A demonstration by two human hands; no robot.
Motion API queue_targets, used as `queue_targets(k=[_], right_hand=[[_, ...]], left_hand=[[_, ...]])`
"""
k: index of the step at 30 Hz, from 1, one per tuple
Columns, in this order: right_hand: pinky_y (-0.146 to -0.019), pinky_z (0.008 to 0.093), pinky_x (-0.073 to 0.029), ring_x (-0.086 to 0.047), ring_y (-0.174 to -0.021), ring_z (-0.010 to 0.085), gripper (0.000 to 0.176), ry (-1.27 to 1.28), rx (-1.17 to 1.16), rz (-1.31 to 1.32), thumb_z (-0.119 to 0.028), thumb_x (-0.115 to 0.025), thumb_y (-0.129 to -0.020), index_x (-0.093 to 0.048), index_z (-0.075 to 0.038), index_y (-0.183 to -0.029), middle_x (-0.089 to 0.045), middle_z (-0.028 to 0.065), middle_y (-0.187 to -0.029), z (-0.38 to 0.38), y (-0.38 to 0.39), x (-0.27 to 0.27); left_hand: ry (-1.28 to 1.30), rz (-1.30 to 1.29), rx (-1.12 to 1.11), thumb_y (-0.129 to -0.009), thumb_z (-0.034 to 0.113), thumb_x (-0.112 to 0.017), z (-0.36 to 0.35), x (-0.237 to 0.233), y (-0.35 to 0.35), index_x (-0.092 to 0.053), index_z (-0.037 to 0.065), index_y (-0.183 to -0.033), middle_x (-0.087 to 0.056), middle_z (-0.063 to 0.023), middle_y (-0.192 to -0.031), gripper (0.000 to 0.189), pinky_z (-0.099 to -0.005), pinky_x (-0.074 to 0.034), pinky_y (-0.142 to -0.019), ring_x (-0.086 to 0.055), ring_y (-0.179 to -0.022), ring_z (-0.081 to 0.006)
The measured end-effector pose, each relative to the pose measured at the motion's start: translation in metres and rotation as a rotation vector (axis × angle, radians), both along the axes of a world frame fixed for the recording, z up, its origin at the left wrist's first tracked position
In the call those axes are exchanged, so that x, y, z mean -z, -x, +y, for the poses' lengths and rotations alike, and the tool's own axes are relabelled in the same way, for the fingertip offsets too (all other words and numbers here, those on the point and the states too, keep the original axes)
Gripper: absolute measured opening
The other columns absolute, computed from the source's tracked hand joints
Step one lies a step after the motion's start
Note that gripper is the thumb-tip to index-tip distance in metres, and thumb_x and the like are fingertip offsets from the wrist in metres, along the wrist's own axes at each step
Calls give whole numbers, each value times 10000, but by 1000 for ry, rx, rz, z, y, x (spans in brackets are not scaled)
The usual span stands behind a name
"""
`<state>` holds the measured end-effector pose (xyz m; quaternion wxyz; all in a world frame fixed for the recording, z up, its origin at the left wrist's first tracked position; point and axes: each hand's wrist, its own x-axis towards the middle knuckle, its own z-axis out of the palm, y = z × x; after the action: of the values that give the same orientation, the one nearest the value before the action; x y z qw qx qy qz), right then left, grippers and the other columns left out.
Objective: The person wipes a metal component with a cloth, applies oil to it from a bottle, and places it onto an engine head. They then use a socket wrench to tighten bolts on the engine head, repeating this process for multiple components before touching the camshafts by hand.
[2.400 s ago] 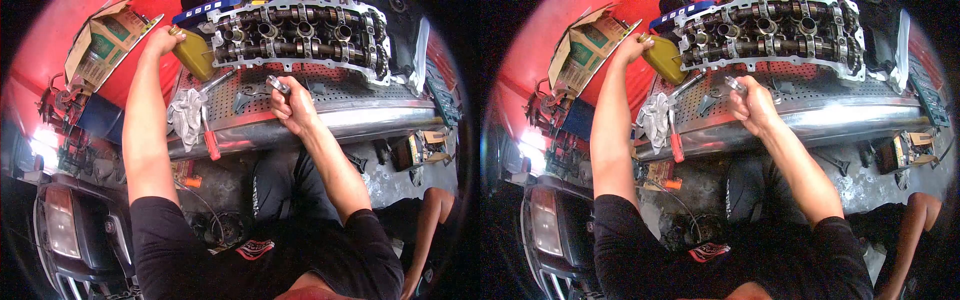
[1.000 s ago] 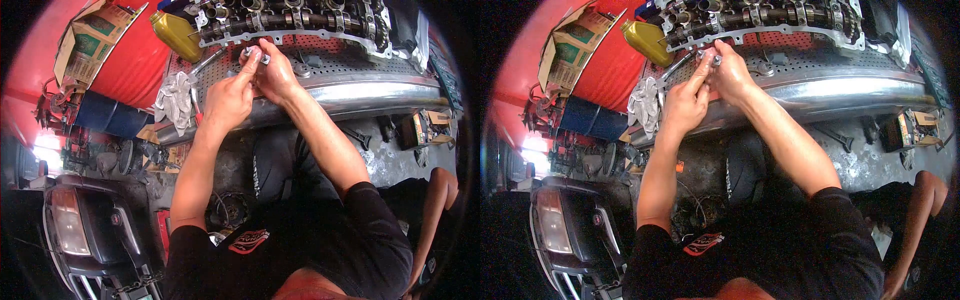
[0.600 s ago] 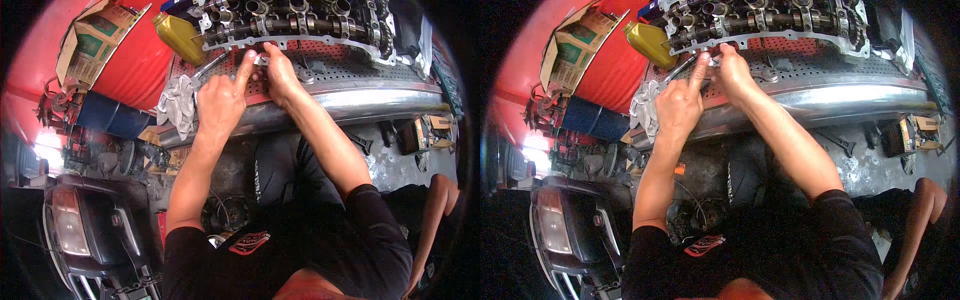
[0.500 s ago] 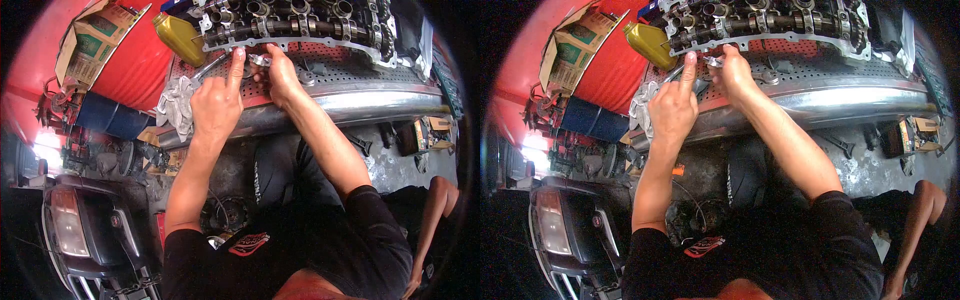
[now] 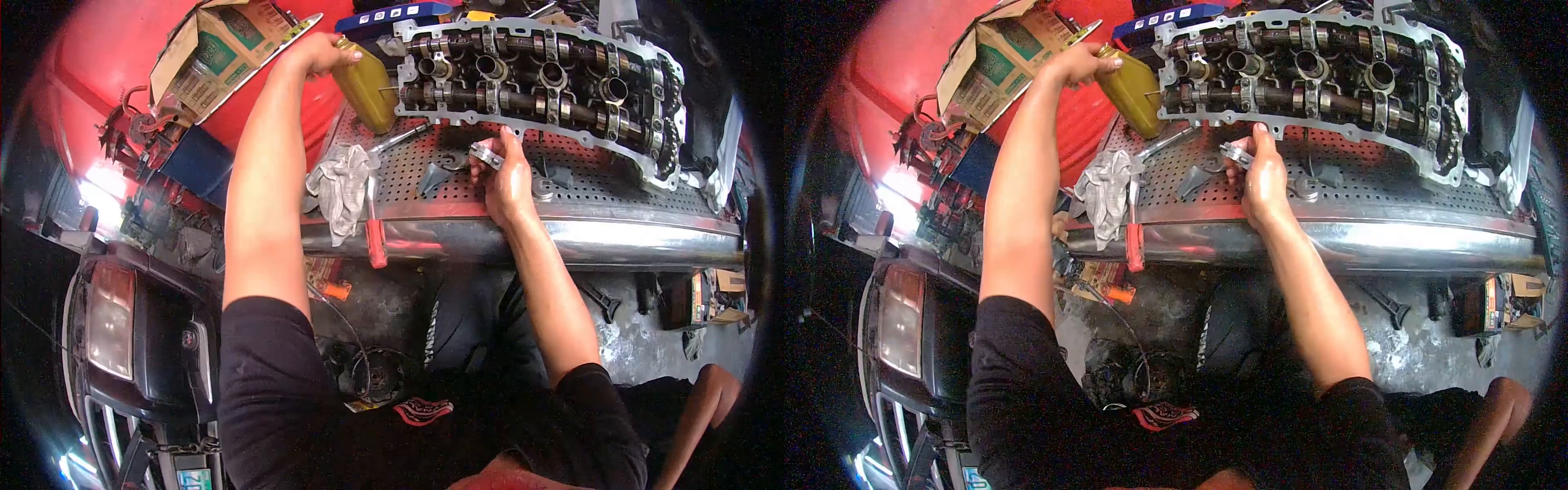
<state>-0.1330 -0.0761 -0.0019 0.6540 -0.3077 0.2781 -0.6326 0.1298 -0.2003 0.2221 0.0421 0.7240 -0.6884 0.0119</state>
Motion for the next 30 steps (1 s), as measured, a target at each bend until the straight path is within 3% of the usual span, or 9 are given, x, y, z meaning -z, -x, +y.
queue_targets(k=[2, 3, 6, 8, 10, 13, 17, 21, 30], right_hand=[[-551, 306, -417, -501, -562, 156, 496, -20, 7, 8, -455, -357, -999, -575, -50, -813, -569, 53, -648, 3, 0, -4], [-548, 304, -413, -499, -558, 155, 498, -13, -6, -2, -451, -352, -1000, -577, -51, -806, -567, 53, -645, 1, 1, -3], [-539, 302, -404, -493, -546, 152, 506, 2, -36, -19, -444, -341, -1002, -581, -51, -791, -562, 49, -632, -1, 2, -1], [-533, 301, -399, -489, -538, 151, 509, 6, -47, -28, -442, -339, -1001, -583, -51, -784, -558, 46, -623, 1, 0, -3], [-528, 300, -394, -486, -531, 149, 510, 7, -58, -14, -439, -339, -1000, -584, -50, -779, -553, 42, -614, 3, 2, -4], [-530, 303, -398, -491, -532, 150, 513, 39, -45, 16, -442, -346, -995, -587, -45, -777, -560, 45, -616, -2, 0, 1], [-558, 305, -401, -506, -579, 154, 466, 56, -46, 39, -440, -373, -999, -580, -57, -831, -566, 51, -655, -1, 2, 3], [-573, 317, -415, -506, -568, 160, 513, 56, 18, 65, -429, -335, -1002, -590, -34, -795, -564, 53, -628, 2, 0, 0], [-572, 317, -408, -506, -571, 163, 519, 65, 24, 82, -422, -318, -1007, -588, -30, -799, -564, 57, -634, 1, 0, 0]], left_hand=[[-98, -28, -41, -764, 603, -719, -6, 2, -8, -659, 37, -1035, -678, -72, -823, 630, -328, -476, -538, -633, -691, -167], [-186, 105, -85, -770, 597, -717, 7, -2, -3, -692, 27, -949, -639, -43, -693, 598, -298, -427, -474, -569, -565, -133], [-87, 160, 19, -775, 583, -719, 29, 20, -25, -724, 24, -916, -619, -61, -655, 578, -310, -429, -491, -535, -522, -157], [215, 166, 220, -849, 505, -666, 60, 58, -43, -711, -8, -905, -673, -179, -711, 518, -413, -494, -635, -654, -650, -273], [393, 173, 90, -858, 498, -653, 104, 83, -31, -710, 7, -929, -667, -254, -812, 500, -447, -494, -723, -680, -783, -357], [555, 265, -122, -912, 470, -599, 135, 107, -33, -699, 13, -938, -642, -226, -733, 469, -415, -484, -662, -652, -694, -282], [871, 140, 47, -883, 490, -636, 147, 106, -21, -673, -17, -873, -621, -254, -758, 509, -439, -475, -642, -628, -686, -383], [1056, 126, 159, -859, 385, -712, 139, 104, -26, -634, -47, -789, -614, -227, -766, 444, -414, -461, -624, -603, -660, -354], [1127, 216, 195, -852, 315, -737, 131, 120, -22, -670, -26, -873, -652, -193, -849, 349, -373, -479, -672, -635, -731, -310]])
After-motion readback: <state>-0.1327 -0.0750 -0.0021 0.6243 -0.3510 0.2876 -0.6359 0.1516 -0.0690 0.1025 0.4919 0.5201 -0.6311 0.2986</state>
